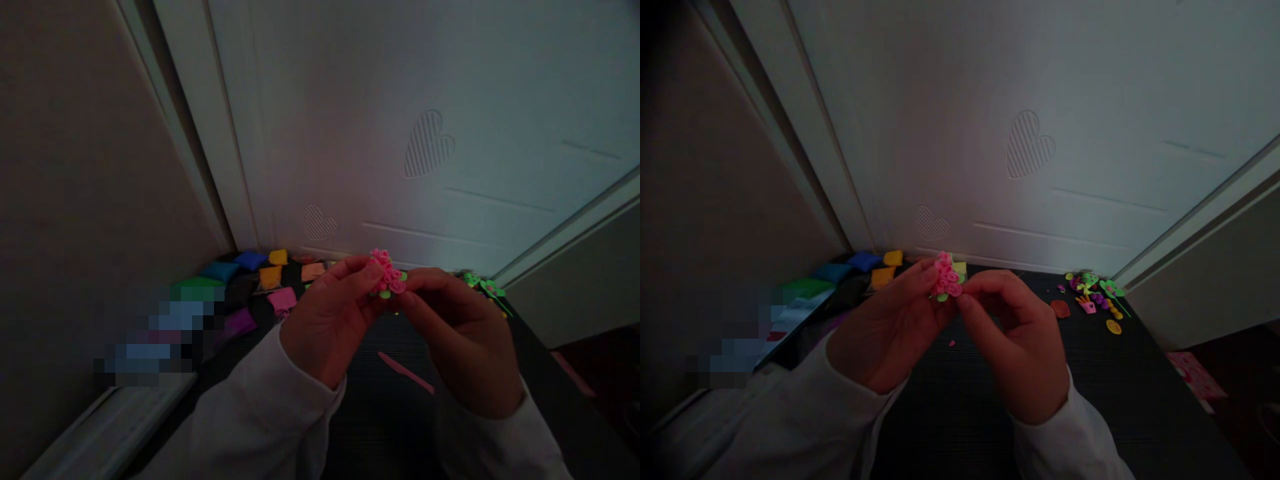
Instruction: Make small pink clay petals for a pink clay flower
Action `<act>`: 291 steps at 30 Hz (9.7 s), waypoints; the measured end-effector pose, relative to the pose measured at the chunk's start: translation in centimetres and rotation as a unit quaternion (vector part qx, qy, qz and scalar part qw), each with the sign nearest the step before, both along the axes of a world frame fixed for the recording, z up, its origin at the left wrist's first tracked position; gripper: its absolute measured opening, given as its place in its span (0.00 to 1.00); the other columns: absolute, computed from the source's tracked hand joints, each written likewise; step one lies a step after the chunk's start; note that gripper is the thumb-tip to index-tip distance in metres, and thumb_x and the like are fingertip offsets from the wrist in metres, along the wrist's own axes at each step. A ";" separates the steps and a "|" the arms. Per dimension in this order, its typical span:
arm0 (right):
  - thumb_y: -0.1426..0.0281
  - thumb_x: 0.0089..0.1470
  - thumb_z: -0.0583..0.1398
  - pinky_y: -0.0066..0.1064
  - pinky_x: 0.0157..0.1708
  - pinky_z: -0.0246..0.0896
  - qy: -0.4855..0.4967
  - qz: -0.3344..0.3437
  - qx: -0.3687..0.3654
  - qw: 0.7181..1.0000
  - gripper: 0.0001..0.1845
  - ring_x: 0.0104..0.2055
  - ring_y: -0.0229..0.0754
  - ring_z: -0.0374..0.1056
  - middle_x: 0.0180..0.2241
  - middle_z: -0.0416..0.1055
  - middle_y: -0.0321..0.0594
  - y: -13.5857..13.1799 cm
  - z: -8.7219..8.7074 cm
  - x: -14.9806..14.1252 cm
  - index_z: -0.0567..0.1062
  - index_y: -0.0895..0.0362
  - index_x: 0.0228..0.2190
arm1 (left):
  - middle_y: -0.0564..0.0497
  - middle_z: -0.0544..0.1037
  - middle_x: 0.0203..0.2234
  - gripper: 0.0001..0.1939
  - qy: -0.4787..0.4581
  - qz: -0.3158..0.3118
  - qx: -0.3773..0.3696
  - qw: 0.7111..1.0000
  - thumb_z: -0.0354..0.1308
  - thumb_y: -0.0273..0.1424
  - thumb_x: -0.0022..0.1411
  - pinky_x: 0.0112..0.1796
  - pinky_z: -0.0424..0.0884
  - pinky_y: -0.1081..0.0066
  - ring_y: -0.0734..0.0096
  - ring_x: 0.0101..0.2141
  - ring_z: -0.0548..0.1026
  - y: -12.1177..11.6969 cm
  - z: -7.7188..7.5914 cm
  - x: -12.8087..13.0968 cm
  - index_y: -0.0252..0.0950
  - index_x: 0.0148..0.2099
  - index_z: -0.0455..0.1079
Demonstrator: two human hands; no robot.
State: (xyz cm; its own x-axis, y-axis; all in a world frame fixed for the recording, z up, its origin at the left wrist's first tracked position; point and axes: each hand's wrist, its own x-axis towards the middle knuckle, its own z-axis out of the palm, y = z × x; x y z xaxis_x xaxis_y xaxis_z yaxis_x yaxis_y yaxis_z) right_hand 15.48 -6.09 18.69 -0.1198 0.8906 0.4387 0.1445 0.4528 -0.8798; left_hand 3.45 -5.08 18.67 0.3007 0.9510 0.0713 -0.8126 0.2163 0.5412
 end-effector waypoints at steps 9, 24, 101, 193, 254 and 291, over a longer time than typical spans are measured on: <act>0.71 0.45 0.55 0.28 0.30 0.59 -0.013 -0.007 -0.035 0.999 0.06 0.31 0.34 0.63 0.28 0.66 0.35 0.9 -0.3 0.9 0.67 0.55 0.30 | 0.53 0.67 0.28 0.05 0.006 0.025 -0.032 0.999 0.50 0.24 0.51 0.30 0.65 0.77 0.80 0.29 0.66 1.1 -0.7 -0.4 0.32 0.33 0.64; 0.67 0.42 0.56 0.30 0.31 0.59 0.025 -0.101 -0.024 0.994 0.07 0.29 0.34 0.63 0.27 0.66 0.35 4.8 -1.3 4.2 0.68 0.55 0.28 | 0.48 0.70 0.28 0.10 0.095 0.029 -0.147 0.984 0.54 0.19 0.45 0.31 0.68 0.75 0.73 0.30 0.71 5.9 -8.9 2.4 0.31 0.33 0.62; 0.67 0.41 0.56 0.33 0.39 0.56 -0.023 -0.006 -0.137 0.990 0.18 0.38 0.36 0.60 0.36 0.63 0.37 2.1 -10.9 8.4 0.63 0.53 0.38 | 0.47 0.70 0.33 0.20 0.307 -0.120 0.014 0.944 0.55 0.24 0.46 0.36 0.64 0.69 0.71 0.31 0.70 4.1 -10.2 4.8 0.34 0.44 0.57; 0.70 0.41 0.57 0.33 0.39 0.58 0.135 0.020 -0.159 0.978 0.14 0.36 0.34 0.63 0.34 0.65 0.33 1.8 -10.5 8.5 0.65 0.51 0.34 | 0.54 0.72 0.26 0.20 0.345 -0.114 0.066 0.929 0.58 0.24 0.41 0.33 0.64 0.71 0.76 0.28 0.70 3.6 -8.8 4.5 0.35 0.41 0.61; 0.63 0.41 0.53 0.30 0.30 0.58 -0.149 -0.278 -0.115 0.942 0.15 0.27 0.35 0.62 0.28 0.67 0.38 6.1 -14.5 13.4 0.68 0.58 0.31 | 0.48 0.70 0.30 0.12 0.760 0.075 0.455 0.459 0.43 0.30 0.55 0.37 0.61 0.72 0.72 0.34 0.66 4.5 -8.0 -0.9 0.33 0.36 0.66; 0.66 0.49 0.49 0.31 0.35 0.53 -0.367 -0.021 0.127 0.922 0.14 0.36 0.38 0.58 0.33 0.64 0.40 2.1 -15.7 0.8 0.68 0.52 0.37 | 0.51 0.71 0.22 0.36 0.393 -0.093 0.113 0.908 0.52 0.34 0.49 0.36 0.64 0.67 0.73 0.27 0.70 2.9 -17.1 -3.0 0.28 0.55 0.38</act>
State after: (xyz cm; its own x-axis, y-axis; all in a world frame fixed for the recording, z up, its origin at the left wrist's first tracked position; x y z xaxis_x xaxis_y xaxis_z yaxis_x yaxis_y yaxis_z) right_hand 16.26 -3.98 2.94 -0.4341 0.7816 0.4480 0.6803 0.6104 -0.4058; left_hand 0.47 -2.15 1.62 0.4968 0.8665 -0.0478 -0.1175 0.1218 0.9856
